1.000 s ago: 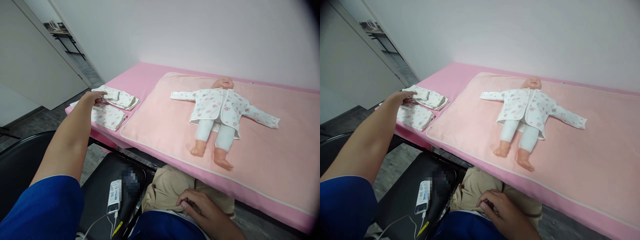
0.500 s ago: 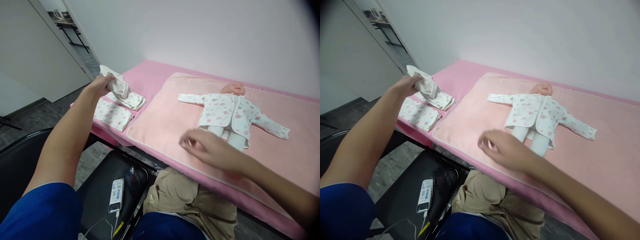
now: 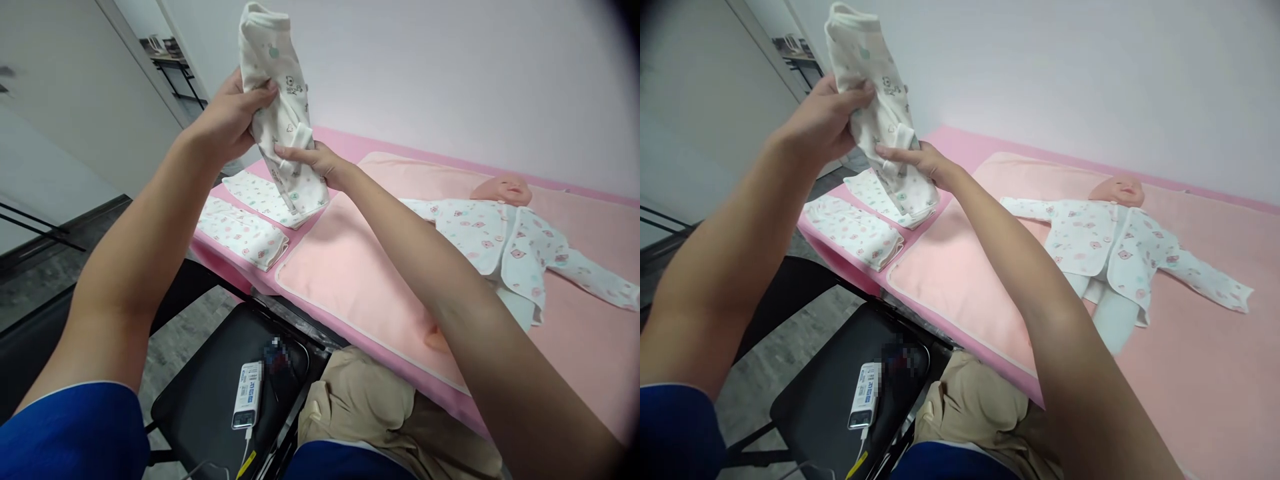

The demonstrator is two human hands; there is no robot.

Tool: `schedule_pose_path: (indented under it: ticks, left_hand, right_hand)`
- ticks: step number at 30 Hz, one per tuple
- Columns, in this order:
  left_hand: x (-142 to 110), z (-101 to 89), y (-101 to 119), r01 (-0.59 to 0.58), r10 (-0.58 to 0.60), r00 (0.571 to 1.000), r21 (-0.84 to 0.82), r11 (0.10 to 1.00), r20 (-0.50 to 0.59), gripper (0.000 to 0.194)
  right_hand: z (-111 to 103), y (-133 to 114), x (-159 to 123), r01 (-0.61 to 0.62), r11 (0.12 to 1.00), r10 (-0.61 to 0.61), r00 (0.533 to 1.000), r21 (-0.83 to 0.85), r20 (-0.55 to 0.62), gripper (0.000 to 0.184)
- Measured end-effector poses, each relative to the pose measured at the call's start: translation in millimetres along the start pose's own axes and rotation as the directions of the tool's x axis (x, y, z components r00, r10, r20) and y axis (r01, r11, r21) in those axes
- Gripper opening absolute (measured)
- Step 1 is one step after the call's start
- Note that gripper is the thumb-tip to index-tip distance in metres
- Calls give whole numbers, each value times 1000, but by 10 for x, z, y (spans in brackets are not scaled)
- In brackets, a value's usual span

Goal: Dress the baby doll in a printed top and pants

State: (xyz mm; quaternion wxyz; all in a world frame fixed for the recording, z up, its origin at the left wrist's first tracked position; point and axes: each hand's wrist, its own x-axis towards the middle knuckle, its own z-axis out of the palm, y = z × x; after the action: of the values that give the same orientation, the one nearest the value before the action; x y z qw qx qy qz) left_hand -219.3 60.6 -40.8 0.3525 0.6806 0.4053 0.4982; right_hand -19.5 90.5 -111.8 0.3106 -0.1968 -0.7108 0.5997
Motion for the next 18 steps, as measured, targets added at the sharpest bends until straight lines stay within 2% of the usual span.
schedule_pose_path:
  ticks: [2, 5, 8, 10, 12, 14, 16, 18]
  left_hand:
    - [30, -12, -99, 22, -22, 1000, -2, 1000, -9, 37]
    - [44, -108, -382, 121, -123, 992, -71, 990, -27, 38]
    - [54, -361, -797, 250, -263, 962, -147, 957, -77, 42]
    - [62, -604, -1103, 321, -341, 934, -175, 931, -102, 39]
    - [59, -844, -1392, 400, -430, 893, -205, 893, -131, 36]
    - [33, -1023, -1644, 460, -483, 859, -159, 874, -170, 37]
    - [-26, -1116, -1845, 481, -477, 854, -34, 876, -207, 46]
    - [-121, -1145, -1992, 443, -412, 883, 109, 890, -226, 64]
  right_hand:
    - [44, 66, -81, -53, 990, 52, 999, 128, 11, 67]
    - [62, 198, -195, -230, 957, 221, 973, 175, 74, 54]
    - [26, 366, -235, -394, 906, 370, 915, 156, 159, 43]
    - [-9, 486, -198, -438, 881, 407, 894, 177, 189, 35]
    - [-31, 602, -108, -440, 872, 414, 897, 216, 156, 32]
    - [-27, 708, 10, -434, 873, 423, 901, 223, 97, 36]
    - [13, 801, 113, -465, 873, 466, 884, 146, 31, 37]
    - [98, 876, 157, -524, 850, 519, 851, -56, -82, 33]
